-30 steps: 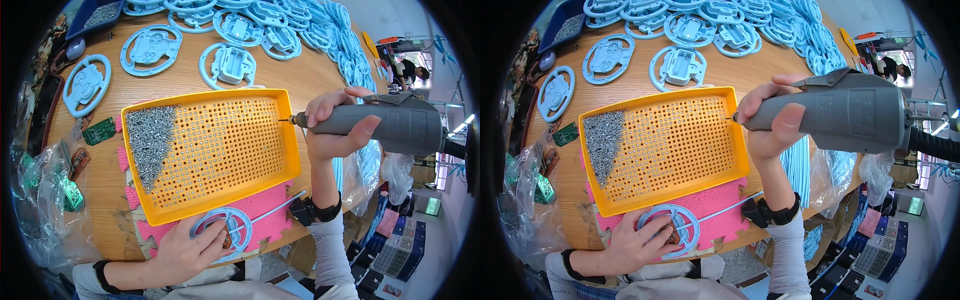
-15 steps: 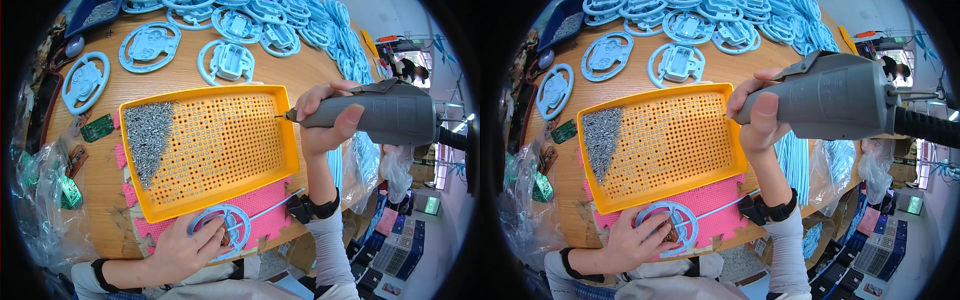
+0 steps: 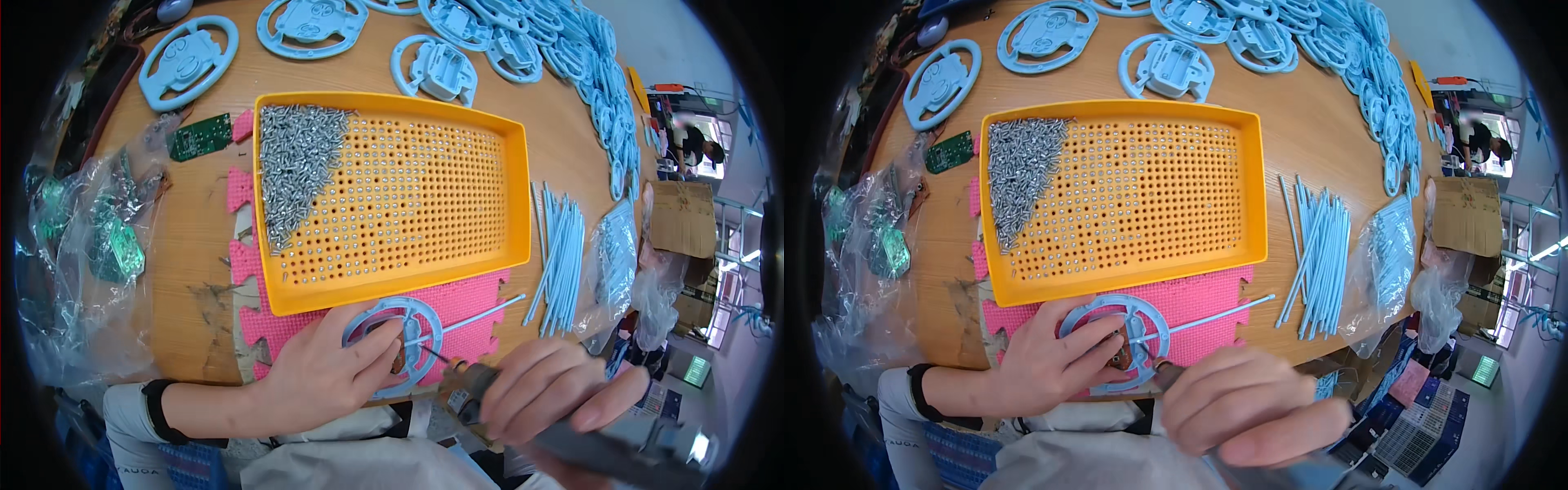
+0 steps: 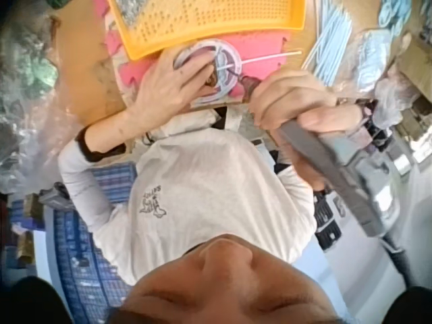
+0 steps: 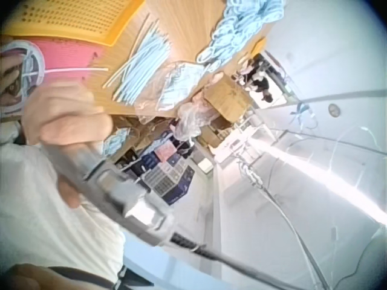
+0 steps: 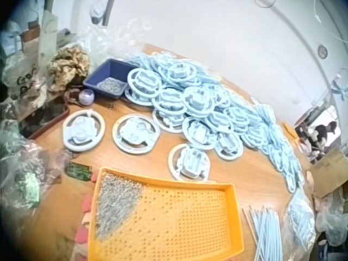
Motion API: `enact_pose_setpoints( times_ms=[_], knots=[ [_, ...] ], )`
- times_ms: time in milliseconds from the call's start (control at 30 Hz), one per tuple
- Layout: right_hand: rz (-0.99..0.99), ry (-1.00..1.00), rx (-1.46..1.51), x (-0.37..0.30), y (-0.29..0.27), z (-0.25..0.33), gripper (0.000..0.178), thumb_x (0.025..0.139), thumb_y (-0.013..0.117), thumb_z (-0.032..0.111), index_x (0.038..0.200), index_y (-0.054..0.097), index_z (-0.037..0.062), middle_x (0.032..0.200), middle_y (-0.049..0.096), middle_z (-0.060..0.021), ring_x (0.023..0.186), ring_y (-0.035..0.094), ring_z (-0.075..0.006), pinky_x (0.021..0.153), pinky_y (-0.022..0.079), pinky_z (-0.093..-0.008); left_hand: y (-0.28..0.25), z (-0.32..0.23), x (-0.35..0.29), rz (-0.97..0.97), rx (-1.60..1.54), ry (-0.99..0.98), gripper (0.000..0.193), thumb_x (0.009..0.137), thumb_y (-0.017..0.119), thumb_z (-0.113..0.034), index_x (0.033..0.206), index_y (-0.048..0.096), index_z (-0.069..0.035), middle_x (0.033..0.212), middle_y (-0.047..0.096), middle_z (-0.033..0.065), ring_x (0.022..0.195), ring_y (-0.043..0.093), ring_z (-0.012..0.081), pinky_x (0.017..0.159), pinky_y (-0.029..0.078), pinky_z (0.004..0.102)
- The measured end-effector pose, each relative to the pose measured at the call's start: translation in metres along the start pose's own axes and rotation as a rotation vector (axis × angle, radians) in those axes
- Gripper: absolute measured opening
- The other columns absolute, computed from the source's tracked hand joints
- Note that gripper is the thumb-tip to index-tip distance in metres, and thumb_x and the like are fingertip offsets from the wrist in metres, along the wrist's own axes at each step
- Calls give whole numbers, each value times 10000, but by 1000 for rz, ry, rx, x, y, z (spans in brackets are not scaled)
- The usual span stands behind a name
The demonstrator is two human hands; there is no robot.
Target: The person uses a handheld electric screwdriver to fasten screws into light blue plastic steering wheel frames. They pick up a frame, insert a screw, and drive it in, repeating this process for multiple units. The person also handles small circuit boards and blue plastic rods during the assembly.
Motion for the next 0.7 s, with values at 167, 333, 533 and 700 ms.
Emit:
enact_pose_setpoints(
  times_ms=[167,333,533,700],
  knots=[
    [0,-17,-35,-14,17,-11,155,914,495,35,939,358,-33,640,580,-227,491,577,-312,451,515,-409,1,2,-2,-12,12,5,406,653,770,-263,961,661,-21,1136,591,32,1013,532,349,703,534,367],
    [-12,-19,-33,-16,18,-15,167,895,518,29,937,374,-44,637,571,-228,490,572,-313,450,512,-411,0,2,-3,-27,7,4,399,654,774,-264,951,657,-23,1138,580,28,1016,532,346,699,531,361],
    [17,-9,-37,-16,24,-17,178,863,557,35,918,412,-53,638,566,-216,493,567,-316,464,511,-417,-1,1,-1,-25,0,4,396,657,776,-260,948,656,-20,1146,575,30,1009,533,339,691,528,354],
    [-23,16,-28,-18,27,-20,178,829,591,40,894,447,-42,636,559,-194,493,561,-300,468,506,-410,0,2,-2,-29,-6,4,391,661,774,-258,946,656,-18,1153,572,31,1004,532,338,685,528,350]
  ],
)
Point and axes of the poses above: each hand's wrist, its own x-axis towards the middle knuckle, its own y-axis out of the palm, z = x × y, the point moved 9 cm from there along x, towards the middle knuckle
